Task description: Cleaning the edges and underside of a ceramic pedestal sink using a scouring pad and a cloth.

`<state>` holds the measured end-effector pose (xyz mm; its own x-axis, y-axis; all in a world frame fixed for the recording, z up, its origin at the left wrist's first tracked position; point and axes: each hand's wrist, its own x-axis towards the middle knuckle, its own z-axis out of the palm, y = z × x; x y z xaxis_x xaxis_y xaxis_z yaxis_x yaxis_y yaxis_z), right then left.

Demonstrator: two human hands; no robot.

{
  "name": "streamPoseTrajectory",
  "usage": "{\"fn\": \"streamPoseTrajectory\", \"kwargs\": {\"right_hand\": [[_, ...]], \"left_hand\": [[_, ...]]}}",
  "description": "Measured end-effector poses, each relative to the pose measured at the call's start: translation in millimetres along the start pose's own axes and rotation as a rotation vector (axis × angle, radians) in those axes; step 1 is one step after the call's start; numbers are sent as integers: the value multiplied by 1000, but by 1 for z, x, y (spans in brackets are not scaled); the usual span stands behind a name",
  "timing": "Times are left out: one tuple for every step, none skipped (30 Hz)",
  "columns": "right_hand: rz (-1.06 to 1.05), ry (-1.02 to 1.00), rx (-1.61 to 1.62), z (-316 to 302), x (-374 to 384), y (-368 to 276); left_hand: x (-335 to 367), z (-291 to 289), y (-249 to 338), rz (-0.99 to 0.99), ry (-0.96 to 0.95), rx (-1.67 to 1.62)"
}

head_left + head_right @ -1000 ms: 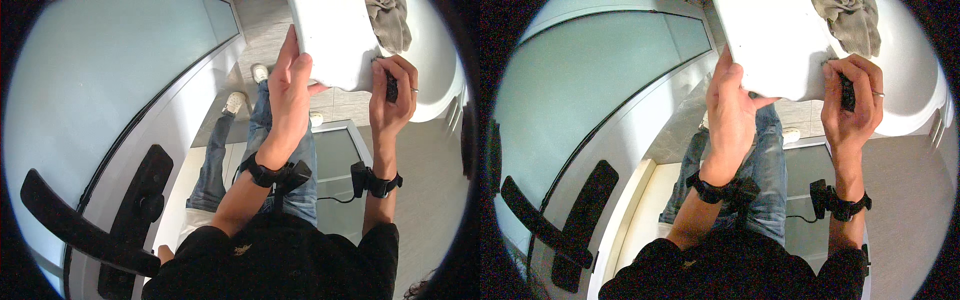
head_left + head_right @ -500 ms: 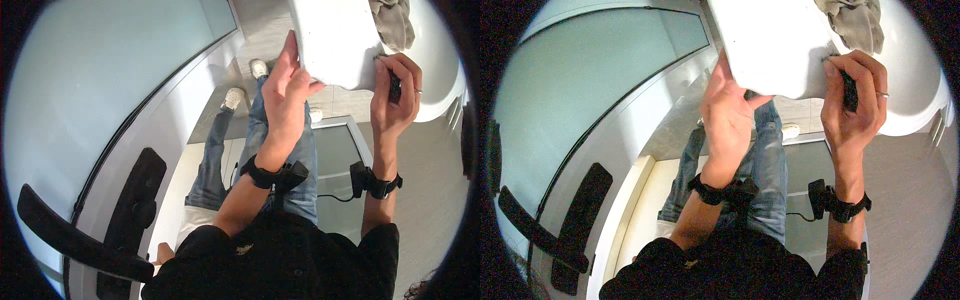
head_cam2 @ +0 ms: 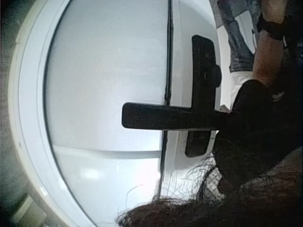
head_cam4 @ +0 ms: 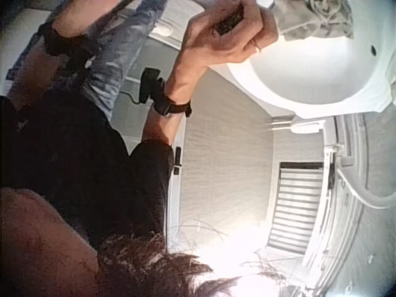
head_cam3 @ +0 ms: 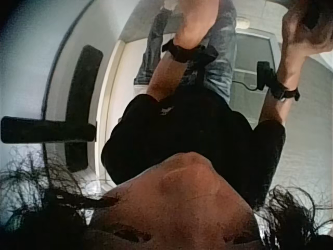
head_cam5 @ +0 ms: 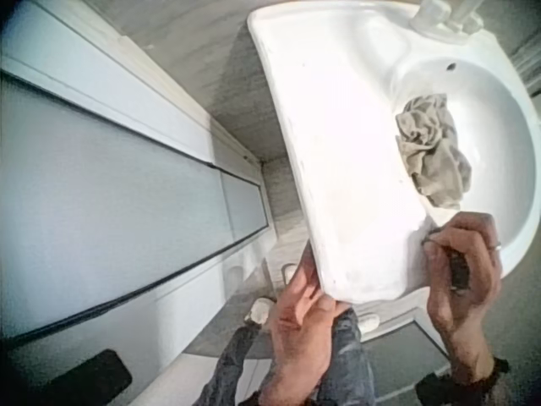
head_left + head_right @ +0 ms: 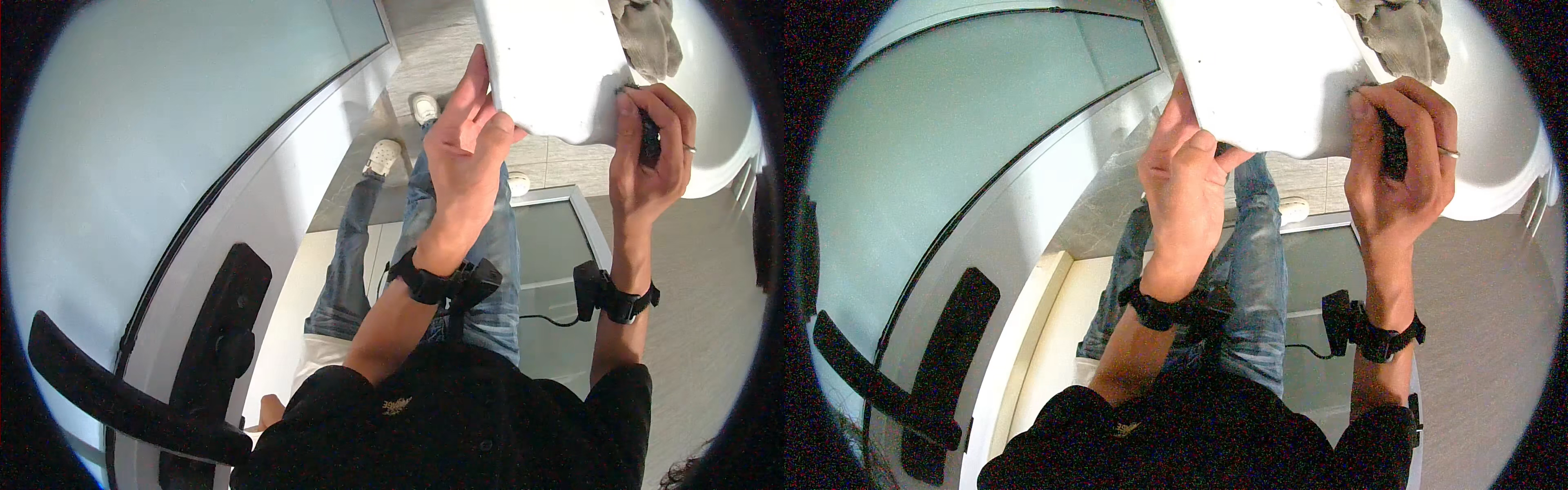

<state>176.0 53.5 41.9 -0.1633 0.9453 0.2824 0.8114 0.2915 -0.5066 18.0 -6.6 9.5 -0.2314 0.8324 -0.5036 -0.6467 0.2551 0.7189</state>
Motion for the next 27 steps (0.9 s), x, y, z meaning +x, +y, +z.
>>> {"fn": "streamPoseTrajectory", "kwargs": {"right_hand": [[1,0,-2,0,0,0],[7,10,-13,0,1,-2],[15,19,-23,0,1,-2],[18,19,-25,-1,0,-1],[17,17,-26,-2,0,0],[15,18,-28,-2,0,2],[18,20,-31,-3,-1,5],[27,26,-29,-5,-3,7],[33,29,-27,-5,-3,8],[33,30,-28,-5,-3,8],[33,31,-34,-5,-3,8],[36,34,-38,-6,-3,8],[38,36,-39,-6,-4,9],[32,35,-43,-7,-4,10],[28,33,-50,-7,-5,11],[31,33,-53,-8,-5,11],[31,37,-51,-8,-4,11],[31,40,-46,-8,-4,10],[34,40,-46,-9,-4,11],[24,38,-57,-9,-4,12],[13,36,-70,-10,-4,13],[14,37,-71,-10,-4,14],[14,38,-68,-10,-4,15],[12,37,-62,-9,-4,15],[11,37,-60,-9,-3,14],[8,36,-66,-9,-2,14],[5,34,-73,-9,-2,14]], "left_hand": [[0,1,-1,3,2,3],[1,2,-1,1,1,2],[2,6,3,-26,17,11],[2,9,5,-54,33,20],[1,10,5,-57,31,22],[1,12,4,-55,25,12],[1,14,4,-53,19,2],[0,15,1,-56,14,4],[0,12,-1,-56,-3,-5],[0,10,-4,-56,-21,-14],[0,8,-7,-57,-23,-15],[0,7,-10,-71,-24,-88],[0,6,-12,-85,-25,-160],[-1,7,-13,-86,-26,-159],[-1,7,-14,-89,-40,-173],[-1,9,-15,-91,-53,-186],[-1,11,-14,-94,-54,-186],[1,15,-9,-128,-32,-240],[1,18,-5,-161,-9,-293],[0,19,-5,-162,-9,-290],[0,20,-5,-152,-30,-240],[-1,21,-6,-142,-51,-191],[0,21,-7,-143,-53,-190],[-1,21,-9,-125,-60,-189],[-1,21,-10,-107,-68,-189],[-1,19,-12,-106,-66,-188],[0,17,-16,-88,-83,-214]]}}
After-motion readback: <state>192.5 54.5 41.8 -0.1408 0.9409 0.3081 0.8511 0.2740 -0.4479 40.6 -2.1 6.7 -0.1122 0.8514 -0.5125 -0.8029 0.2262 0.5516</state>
